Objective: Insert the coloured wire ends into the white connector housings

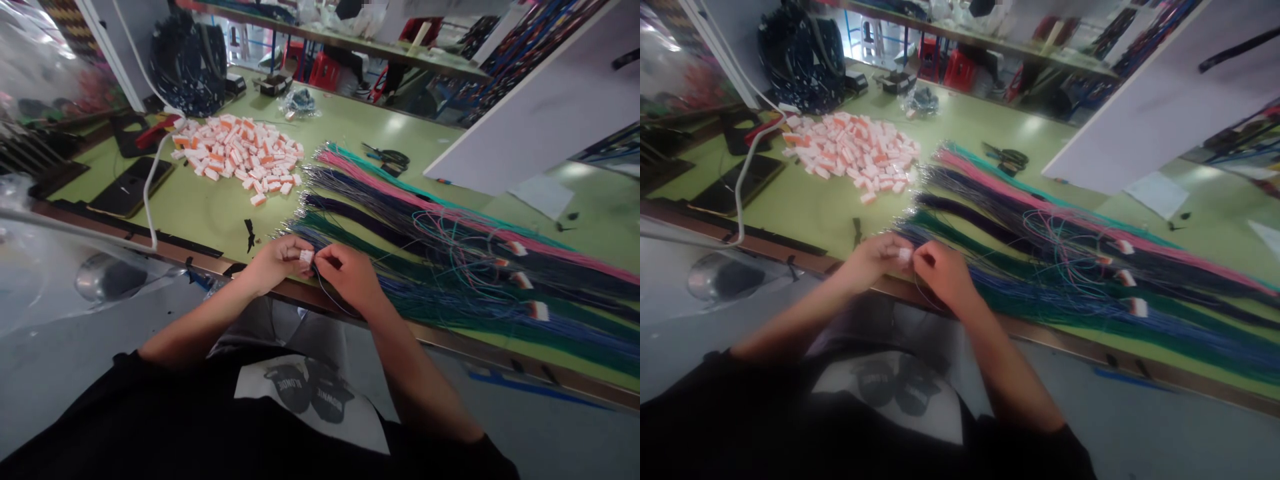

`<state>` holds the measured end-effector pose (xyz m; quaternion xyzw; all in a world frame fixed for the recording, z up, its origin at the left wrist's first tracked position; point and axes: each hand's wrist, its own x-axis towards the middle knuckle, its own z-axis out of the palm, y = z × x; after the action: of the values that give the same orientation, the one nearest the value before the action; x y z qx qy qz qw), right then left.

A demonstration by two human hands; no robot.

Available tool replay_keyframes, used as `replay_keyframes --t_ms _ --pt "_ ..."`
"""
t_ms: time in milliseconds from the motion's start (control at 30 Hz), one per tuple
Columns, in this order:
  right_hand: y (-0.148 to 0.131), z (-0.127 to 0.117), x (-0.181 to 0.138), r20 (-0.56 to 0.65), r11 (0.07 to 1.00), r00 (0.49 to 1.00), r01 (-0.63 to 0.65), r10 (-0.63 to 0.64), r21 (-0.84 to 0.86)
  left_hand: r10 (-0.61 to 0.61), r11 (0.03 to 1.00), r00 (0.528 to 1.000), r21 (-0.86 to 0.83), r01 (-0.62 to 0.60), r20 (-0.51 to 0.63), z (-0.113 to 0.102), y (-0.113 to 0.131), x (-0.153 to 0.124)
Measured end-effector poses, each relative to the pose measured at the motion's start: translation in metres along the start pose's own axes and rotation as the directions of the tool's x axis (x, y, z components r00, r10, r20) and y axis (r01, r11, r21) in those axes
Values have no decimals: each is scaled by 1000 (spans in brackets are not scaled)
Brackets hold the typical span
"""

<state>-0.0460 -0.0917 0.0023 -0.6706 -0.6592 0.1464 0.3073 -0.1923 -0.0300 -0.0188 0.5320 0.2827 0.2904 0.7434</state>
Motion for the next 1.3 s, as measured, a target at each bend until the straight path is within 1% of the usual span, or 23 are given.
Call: replay_keyframes --t_ms 67,333,433,567,633,667,700,767,800,833,867,900,933,967,1000,1033,1067,1167,1300 --pt "0 -3 0 37 1000 999 16 -16 7 -12 1000 1000 -28 12 3 0 0 0" --pt "-3 -9 1 74 997 996 46 -41 -66 -23 999 1000 -48 23 -1 1 0 0" --pt "-2 -9 1 94 990 994 67 -56 -125 -37 999 999 -36 36 -13 2 0 0" --pt "-4 -1 -3 79 970 994 88 -72 -228 -57 998 998 -17 56 -38 4 0 0" --pt "-5 -3 -4 94 967 994 85 -63 -241 -58 998 998 2 58 -35 4 1 0" --pt "-4 -7 -2 137 971 989 88 -58 -222 -57 998 998 13 58 -21 4 1 0" --pt "-2 -13 2 210 979 976 94 -54 -182 -56 998 998 23 56 2 4 2 0" --pt "9 -34 17 355 994 934 78 -47 -76 -52 998 997 36 50 60 4 1 0" --pt "19 -48 28 404 998 914 50 -33 -31 -49 998 995 39 45 84 3 1 0" --pt "31 -61 41 310 999 950 -1 15 -44 -47 998 994 39 43 102 2 1 0" --pt "45 -74 56 154 993 985 -64 80 -103 -45 998 993 37 41 110 2 0 0" --pt "60 -85 70 7 972 990 -138 142 -190 -46 999 992 35 42 114 1 0 1" --pt "76 -94 84 -120 928 973 -225 197 -297 -48 998 992 35 44 119 1 -1 1" --pt "91 -100 96 -208 865 946 -312 247 -393 -52 998 991 34 48 124 1 -2 1" --pt "104 -103 106 -247 806 928 -366 279 -465 -57 998 990 32 53 128 1 -2 2" --pt "115 -103 114 -255 763 919 -392 301 -514 -63 998 989 29 60 130 1 -3 2" --pt "124 -100 120 -249 740 916 -400 313 -541 -70 997 989 25 67 132 1 -4 2" --pt "137 -84 128 -207 740 930 -368 304 -563 -76 997 989 5 76 127 3 -5 3" --pt "140 -69 128 -195 747 946 -323 258 -581 -72 997 990 2 72 125 5 -8 3"
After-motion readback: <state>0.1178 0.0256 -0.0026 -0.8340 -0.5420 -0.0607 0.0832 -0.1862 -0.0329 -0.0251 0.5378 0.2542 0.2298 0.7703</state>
